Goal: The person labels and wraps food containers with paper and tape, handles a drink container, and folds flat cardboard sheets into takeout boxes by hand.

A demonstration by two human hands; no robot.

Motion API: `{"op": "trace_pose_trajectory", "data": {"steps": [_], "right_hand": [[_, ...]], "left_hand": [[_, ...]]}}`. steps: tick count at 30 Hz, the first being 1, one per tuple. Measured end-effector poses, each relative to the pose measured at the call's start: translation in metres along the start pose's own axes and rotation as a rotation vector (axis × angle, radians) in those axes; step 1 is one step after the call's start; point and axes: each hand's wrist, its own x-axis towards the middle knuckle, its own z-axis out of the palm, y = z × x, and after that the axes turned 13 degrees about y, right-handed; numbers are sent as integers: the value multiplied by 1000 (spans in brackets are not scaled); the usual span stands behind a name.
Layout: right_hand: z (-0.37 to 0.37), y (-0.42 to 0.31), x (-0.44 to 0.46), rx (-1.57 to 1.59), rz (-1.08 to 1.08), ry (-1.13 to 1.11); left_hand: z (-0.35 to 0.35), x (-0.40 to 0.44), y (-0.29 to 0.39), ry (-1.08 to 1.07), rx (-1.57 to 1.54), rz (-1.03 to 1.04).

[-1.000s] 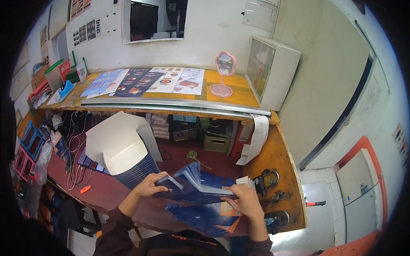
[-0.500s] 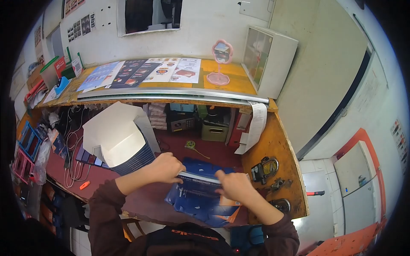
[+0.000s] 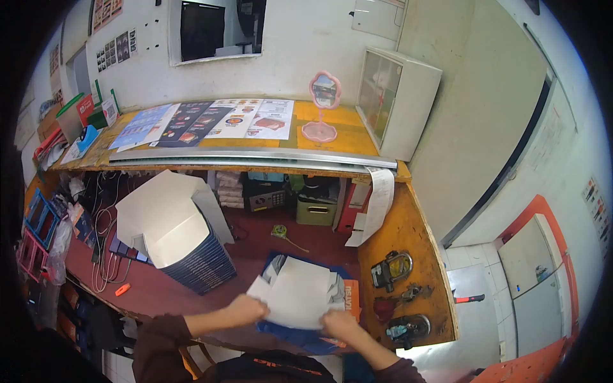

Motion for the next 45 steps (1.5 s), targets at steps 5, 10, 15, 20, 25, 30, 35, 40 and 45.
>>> {"op": "trace_pose_trajectory", "data": {"steps": [5, 10, 15, 20, 25, 30, 35, 40, 45], "right_hand": [[95, 14, -7, 304, 87, -310], [133, 21, 8, 374, 374, -652], [127, -47, 33, 196, 468, -522], [176, -46, 46, 107, 381, 299], [189, -39, 49, 158, 338, 404], [179, -31, 50, 285, 386, 451], [170, -2, 31, 580, 349, 189], [120, 78, -14, 284, -47, -101], [50, 35, -14, 155, -178, 85]], "left_hand": [[96, -5, -22, -299, -328, -176], [170, 5, -46, -546, -561, -359], [150, -9, -16, -371, -401, -360], [175, -9, 1, 308, -91, -379], [194, -4, 3, 326, 18, -447], [181, 6, 9, 163, -44, -331], [144, 17, 12, -322, -412, -26], [82, 30, -17, -498, -899, -98], [72, 35, -60, -574, -1193, -260]]}}
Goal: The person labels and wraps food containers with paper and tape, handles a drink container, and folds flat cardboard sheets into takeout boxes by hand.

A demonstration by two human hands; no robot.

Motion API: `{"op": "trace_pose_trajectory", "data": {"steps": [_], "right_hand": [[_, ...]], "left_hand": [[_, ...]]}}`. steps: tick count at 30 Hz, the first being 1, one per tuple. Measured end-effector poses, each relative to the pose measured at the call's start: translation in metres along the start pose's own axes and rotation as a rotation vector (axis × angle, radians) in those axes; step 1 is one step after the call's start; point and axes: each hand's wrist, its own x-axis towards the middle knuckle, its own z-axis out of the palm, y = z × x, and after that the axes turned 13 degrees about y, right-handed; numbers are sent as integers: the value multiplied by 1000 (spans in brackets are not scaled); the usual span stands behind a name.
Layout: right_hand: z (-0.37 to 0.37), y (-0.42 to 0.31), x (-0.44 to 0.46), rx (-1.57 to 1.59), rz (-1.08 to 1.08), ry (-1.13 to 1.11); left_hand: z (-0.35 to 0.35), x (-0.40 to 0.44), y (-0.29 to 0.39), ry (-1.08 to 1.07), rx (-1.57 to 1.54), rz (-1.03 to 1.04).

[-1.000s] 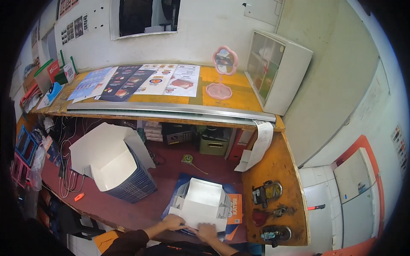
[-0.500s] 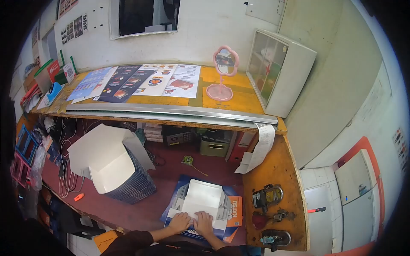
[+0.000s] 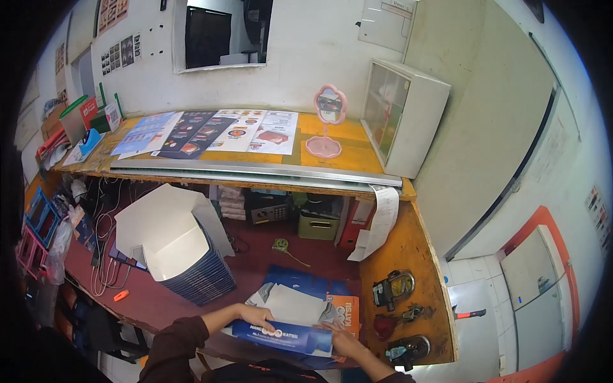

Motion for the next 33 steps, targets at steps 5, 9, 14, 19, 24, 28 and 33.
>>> {"op": "trace_pose_trajectory", "data": {"steps": [5, 9, 14, 19, 24, 28, 33], "right_hand": [[72, 9, -26, 547, 461, 185], [93, 15, -44, 800, 986, 230], [111, 18, -47, 912, 982, 948], [141, 33, -62, 775, 1168, 1041], [112, 6, -45, 721, 1145, 1003], [104, 4, -37, 665, 1246, 810], [101, 12, -23, 463, 1426, 488]], "left_hand": [[-6, 9, -8, -98, -88, -119], [-9, 6, 4, 109, 122, -156], [-37, 21, -97, 440, -23, -100], [-2, -17, -77, 655, 241, 369], [57, -27, -47, 1167, 460, 430], [61, -11, -46, 1255, 230, -65], [56, -5, -57, 1170, 224, -460]]}}
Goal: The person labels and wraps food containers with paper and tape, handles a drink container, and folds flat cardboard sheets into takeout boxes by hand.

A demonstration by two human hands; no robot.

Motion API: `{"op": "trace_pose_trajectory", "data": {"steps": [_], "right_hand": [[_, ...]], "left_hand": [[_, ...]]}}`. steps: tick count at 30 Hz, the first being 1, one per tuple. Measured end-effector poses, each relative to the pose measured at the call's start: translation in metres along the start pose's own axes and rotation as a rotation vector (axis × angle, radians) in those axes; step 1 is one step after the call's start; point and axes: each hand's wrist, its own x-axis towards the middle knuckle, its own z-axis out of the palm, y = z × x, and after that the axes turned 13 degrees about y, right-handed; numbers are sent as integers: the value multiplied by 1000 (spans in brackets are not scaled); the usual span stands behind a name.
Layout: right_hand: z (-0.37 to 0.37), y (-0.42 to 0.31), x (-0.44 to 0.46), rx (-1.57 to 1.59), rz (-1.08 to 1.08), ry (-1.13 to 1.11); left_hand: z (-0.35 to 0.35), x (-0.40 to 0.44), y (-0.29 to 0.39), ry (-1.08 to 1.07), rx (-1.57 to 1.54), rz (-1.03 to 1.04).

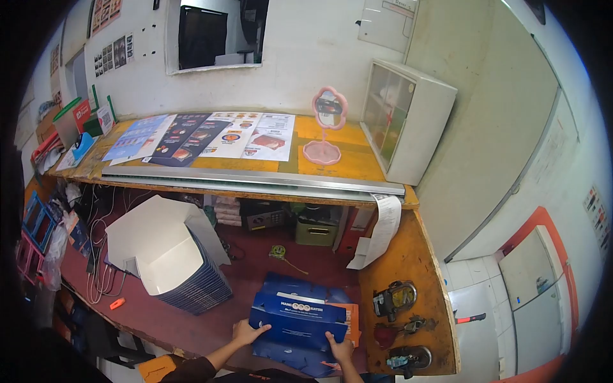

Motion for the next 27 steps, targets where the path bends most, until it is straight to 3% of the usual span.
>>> {"op": "trace_pose_trajectory", "data": {"steps": [2, 4, 9, 11, 12, 13, 15, 17, 19, 24, 25, 26, 27], "right_hand": [[6, -4, 1, -192, -23, -31], [6, -16, 6, -528, 107, -85], [-5, -21, 7, -493, 94, -152], [-23, -36, -7, -368, -94, -76], [-26, -30, -8, -157, -388, 20], [-33, -33, -5, -157, -392, 19], [-48, -52, 0, -37, -918, -144], [-43, -71, 2, 180, -913, -75], [-40, -84, 11, 95, -1049, -96], [-15, -49, 29, 97, -986, -107], [-15, -47, 21, 270, -739, -162], [-16, -47, 15, 436, -485, -213], [-13, -41, 15, 436, -486, -210]], "left_hand": [[14, 3, -10, -4, 69, -56], [21, 7, -12, -6, 129, -112], [22, 10, -11, -55, 157, -160], [11, 26, -5, -136, 73, -204], [2, 30, -6, -228, -1, -259], [1, 41, -9, -258, -119, -351], [-1, 59, -19, -302, -387, -384], [-38, 62, 10, -332, -365, -366], [-49, 65, 20, -360, -347, -343], [-48, 77, 16, -451, -266, -248], [-52, 76, 20, -446, -268, -246], [-58, 75, 25, -333, -200, -24], [-66, 70, 32, -219, -130, 196]]}}
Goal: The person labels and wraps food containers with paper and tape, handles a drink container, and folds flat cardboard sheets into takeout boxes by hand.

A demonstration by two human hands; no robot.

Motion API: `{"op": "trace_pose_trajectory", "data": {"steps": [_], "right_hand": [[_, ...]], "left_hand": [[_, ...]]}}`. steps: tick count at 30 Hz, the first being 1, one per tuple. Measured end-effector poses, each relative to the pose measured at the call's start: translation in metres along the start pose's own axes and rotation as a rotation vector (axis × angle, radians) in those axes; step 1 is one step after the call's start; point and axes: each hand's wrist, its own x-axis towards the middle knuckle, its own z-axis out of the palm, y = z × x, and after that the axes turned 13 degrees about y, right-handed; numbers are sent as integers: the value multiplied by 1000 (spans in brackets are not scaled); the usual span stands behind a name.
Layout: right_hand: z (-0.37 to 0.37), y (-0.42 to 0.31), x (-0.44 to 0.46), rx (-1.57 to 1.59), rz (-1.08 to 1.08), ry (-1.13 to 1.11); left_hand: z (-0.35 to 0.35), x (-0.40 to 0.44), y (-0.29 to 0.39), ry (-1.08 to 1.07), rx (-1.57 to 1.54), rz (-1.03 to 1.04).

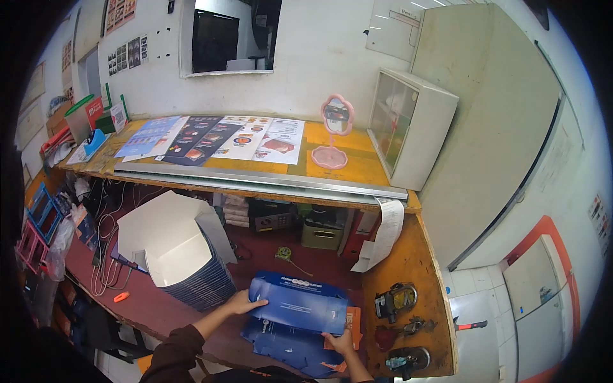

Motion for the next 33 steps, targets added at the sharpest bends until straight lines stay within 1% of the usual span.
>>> {"op": "trace_pose_trajectory", "data": {"steps": [1, 2, 3, 4, 5, 6, 8, 9, 10, 11, 12, 13, 14, 16, 17, 19, 20, 22, 23, 25, 26, 28, 29, 30, 31, 32, 33], "right_hand": [[-1, 8, -4, 17, 122, 68], [-2, 17, -6, 36, 244, 136], [-3, 23, -6, 36, 244, 138], [-4, 29, -4, 108, 248, 172], [-7, 35, -2, 180, 250, 208], [-11, 41, -2, 179, 247, 212], [-19, 54, -2, -86, 279, 22], [-18, 52, -4, -89, 277, 26], [-16, 50, -9, -20, 300, 31], [-14, 48, -10, 50, 321, 37], [-12, 55, -10, 49, 321, 40], [-10, 64, -14, 25, 316, 68], [-9, 71, -18, 2, 314, 93], [-7, 58, -20, -32, 360, 75], [-6, 53, -22, -65, 399, 59], [-4, 61, -27, -51, 421, 41], [-4, 65, -27, -37, 433, 26], [-5, 61, -27, -26, 445, 15], [-5, 59, -26, -12, 454, 12], [-4, 67, -26, -7, 480, 8], [-5, 71, -28, -4, 512, 5], [-5, 63, -27, -5, 506, 24], [-5, 60, -28, -4, 502, 39], [-5, 54, -28, -6, 504, 39], [-5, 49, -27, -14, 452, 69], [-5, 46, -26, -23, 399, 99], [-5, 47, -24, -25, 400, 100]], "left_hand": [[-11, -7, 16, 83, 149, 64], [-12, -4, 17, 81, 149, 66], [-14, -2, 16, 147, 137, 370], [-15, 1, 15, 213, 122, 673], [-15, 7, 17, 195, 107, 755], [-12, 15, 21, 194, 106, 761], [-5, 32, 26, 123, -102, 891], [1, 36, 23, 2, -263, 725], [5, 37, 17, 2, -266, 729], [8, 39, 12, -64, -182, 619], [10, 38, 7, -130, -96, 504], [16, 40, -1, -17, 7, 650], [22, 38, -9, -23, 5, 644], [22, 27, -9, 96, -18, 425], [21, 26, -7, 91, -17, 418], [17, 25, 1, 204, -141, 674], [19, 29, -5, 209, -142, 668], [20, 40, -14, -143, 29, 758], [22, 40, -18, -141, 30, 756], [18, 36, -11, -95, 37, 851], [17, 36, -9, -97, 36, 854], [16, 38, -6, -65, 1, 952], [16, 37, -5, -67, -2, 951], [16, 35, -3, -60, -2, 909], [17, 35, -3, -54, -4, 866], [19, 34, -3, -57, -7, 865], [20, 34, -4, -29, -3, 753]]}}
